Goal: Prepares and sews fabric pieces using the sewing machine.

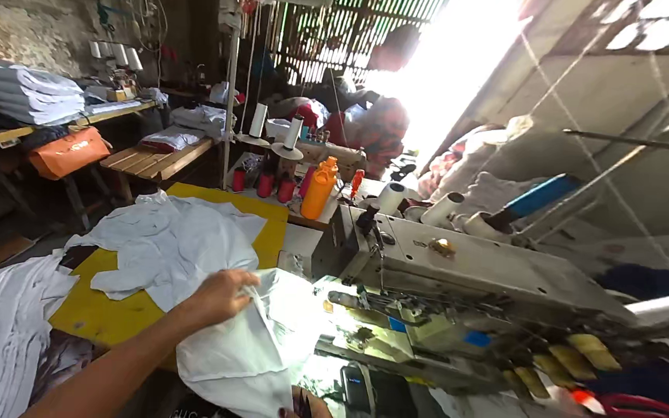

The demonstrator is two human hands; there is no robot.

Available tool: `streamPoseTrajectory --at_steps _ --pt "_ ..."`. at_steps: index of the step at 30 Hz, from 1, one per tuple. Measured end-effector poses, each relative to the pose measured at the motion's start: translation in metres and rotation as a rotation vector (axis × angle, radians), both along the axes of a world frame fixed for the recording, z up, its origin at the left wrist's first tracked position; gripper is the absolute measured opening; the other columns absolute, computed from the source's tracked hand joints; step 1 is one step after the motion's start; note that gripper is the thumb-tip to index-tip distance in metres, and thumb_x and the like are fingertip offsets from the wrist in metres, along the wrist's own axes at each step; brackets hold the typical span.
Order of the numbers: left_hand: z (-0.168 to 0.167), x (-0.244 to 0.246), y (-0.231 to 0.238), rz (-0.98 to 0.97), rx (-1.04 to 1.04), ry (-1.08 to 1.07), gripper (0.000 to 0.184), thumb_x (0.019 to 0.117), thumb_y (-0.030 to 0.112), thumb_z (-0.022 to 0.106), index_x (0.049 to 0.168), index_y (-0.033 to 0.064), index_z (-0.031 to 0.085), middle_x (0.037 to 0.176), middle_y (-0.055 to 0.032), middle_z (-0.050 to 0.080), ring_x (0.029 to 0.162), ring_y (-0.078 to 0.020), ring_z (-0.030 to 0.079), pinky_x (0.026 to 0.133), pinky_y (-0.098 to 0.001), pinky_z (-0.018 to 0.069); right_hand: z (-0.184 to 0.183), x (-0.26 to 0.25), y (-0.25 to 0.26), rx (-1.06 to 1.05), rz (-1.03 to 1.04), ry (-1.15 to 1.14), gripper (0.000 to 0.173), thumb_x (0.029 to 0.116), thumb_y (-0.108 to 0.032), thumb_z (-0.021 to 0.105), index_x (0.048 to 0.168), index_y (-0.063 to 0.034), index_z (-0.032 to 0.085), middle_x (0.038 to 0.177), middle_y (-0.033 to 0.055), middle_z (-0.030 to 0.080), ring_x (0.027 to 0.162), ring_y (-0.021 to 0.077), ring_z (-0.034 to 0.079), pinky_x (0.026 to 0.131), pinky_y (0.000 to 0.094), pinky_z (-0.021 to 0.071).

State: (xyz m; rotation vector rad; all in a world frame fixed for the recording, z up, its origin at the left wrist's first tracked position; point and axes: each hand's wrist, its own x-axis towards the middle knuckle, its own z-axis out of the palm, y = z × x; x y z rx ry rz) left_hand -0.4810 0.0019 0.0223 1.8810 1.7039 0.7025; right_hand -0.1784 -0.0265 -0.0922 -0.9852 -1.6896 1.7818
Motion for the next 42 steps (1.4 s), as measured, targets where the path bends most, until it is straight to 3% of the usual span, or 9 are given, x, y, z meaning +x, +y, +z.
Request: streamPoseTrajectory --at_steps 4,8,12,15,19,27,30,34,42 --pt "-0.030 0.045 -0.006 -0.572 0.093 0.109 0.037 0.0892 -0.001 0.067 0.123 0.0127 0.072 0.119 -0.0099 0.073 0.122 -0.0338 0.061 0.105 -0.0599 0.0424 0.010 -0.001 -0.005 0.127 0.093 0.005 0.043 0.0925 -0.003 0.063 0.134 0.0072 0.058 0.085 0.0027 0.070 0.070 0.0024 0.062 0.069 0.0252 0.0548" --pt "-0.040 0.048 -0.010 -0.404 0.520 0.476 0.010 0.0926 0.014 0.064 0.085 0.0157 0.071 0.079 -0.0024 0.070 0.093 -0.0272 0.069 0.096 -0.0505 0.0504 0.020 -0.004 0.007 0.407 0.077 -0.046 0.026 0.0906 -0.002 0.065 0.115 0.0047 0.071 0.081 0.0075 0.071 0.067 0.0088 0.065 0.065 0.0289 0.0572" --pt "0.047 0.014 -0.029 0.096 0.939 0.190 0.015 0.0903 0.013 0.062 0.097 0.0020 0.071 0.090 -0.0109 0.072 0.088 -0.0186 0.070 0.083 -0.0359 0.0570 0.034 -0.010 0.064 1.065 -0.167 -0.279 0.018 0.0871 -0.018 0.066 0.097 -0.0115 0.079 0.083 0.0033 0.073 0.073 0.0157 0.069 0.066 0.0371 0.0600" --pt "0.126 -0.044 -0.043 0.389 1.171 -0.025 0.034 0.1015 0.018 0.055 0.120 -0.0101 0.052 0.113 -0.0092 0.064 0.102 -0.0010 0.060 0.094 -0.0228 0.0507 0.049 -0.008 0.102 1.034 -0.160 -0.377 0.026 0.0838 -0.010 0.063 0.101 -0.0012 0.079 0.087 0.0148 0.076 0.079 0.0302 0.074 0.074 0.0540 0.0595" --pt "0.188 -0.150 -0.032 0.402 1.482 -0.215 0.029 0.1097 0.017 0.043 0.132 0.0023 0.055 0.120 0.0006 0.063 0.110 -0.0047 0.061 0.100 -0.0268 0.0504 0.051 -0.014 0.121 0.987 -0.210 -0.305 0.027 0.0812 -0.009 0.062 0.101 0.0014 0.078 0.095 0.0144 0.076 0.088 0.0233 0.074 0.083 0.0433 0.0595" --pt "0.206 -0.155 -0.014 0.855 1.171 -0.405 0.026 0.1048 0.028 0.054 0.123 0.0111 0.060 0.109 0.0030 0.060 0.098 -0.0009 0.058 0.088 -0.0251 0.0518 0.071 -0.025 0.102 0.694 -0.171 -0.294 0.029 0.0836 -0.029 0.074 0.066 -0.0063 0.070 0.061 -0.0013 0.061 0.058 0.0048 0.055 0.061 0.0309 0.0476" --pt "0.199 -0.138 -0.010 0.875 1.101 -0.396 0.026 0.1049 0.033 0.052 0.121 0.0145 0.060 0.103 0.0057 0.059 0.092 0.0012 0.057 0.082 -0.0242 0.0521 0.067 -0.016 0.088 0.492 -0.097 -0.263 0.028 0.0891 -0.031 0.071 0.075 -0.0075 0.075 0.061 -0.0045 0.063 0.055 -0.0016 0.055 0.057 0.0237 0.0483" --pt "0.179 -0.103 -0.013 0.527 1.190 -0.250 0.023 0.1057 0.023 0.049 0.125 0.0179 0.060 0.109 0.0118 0.063 0.097 0.0051 0.061 0.085 -0.0180 0.0525 0.036 -0.011 0.076 0.543 -0.115 -0.123 0.016 0.0889 -0.021 0.071 0.087 -0.0077 0.079 0.076 -0.0018 0.072 0.066 -0.0010 0.063 0.065 0.0204 0.0541" --pt "0.134 -0.104 -0.005 0.085 1.246 -0.160 0.031 0.1017 0.013 0.055 0.132 0.0068 0.060 0.128 -0.0074 0.063 0.114 -0.0183 0.062 0.099 -0.0326 0.0519 0.017 -0.010 0.075 0.695 -0.190 -0.064 0.013 0.0875 -0.020 0.072 0.084 -0.0096 0.079 0.078 -0.0015 0.073 0.066 0.0005 0.063 0.064 0.0209 0.0545"
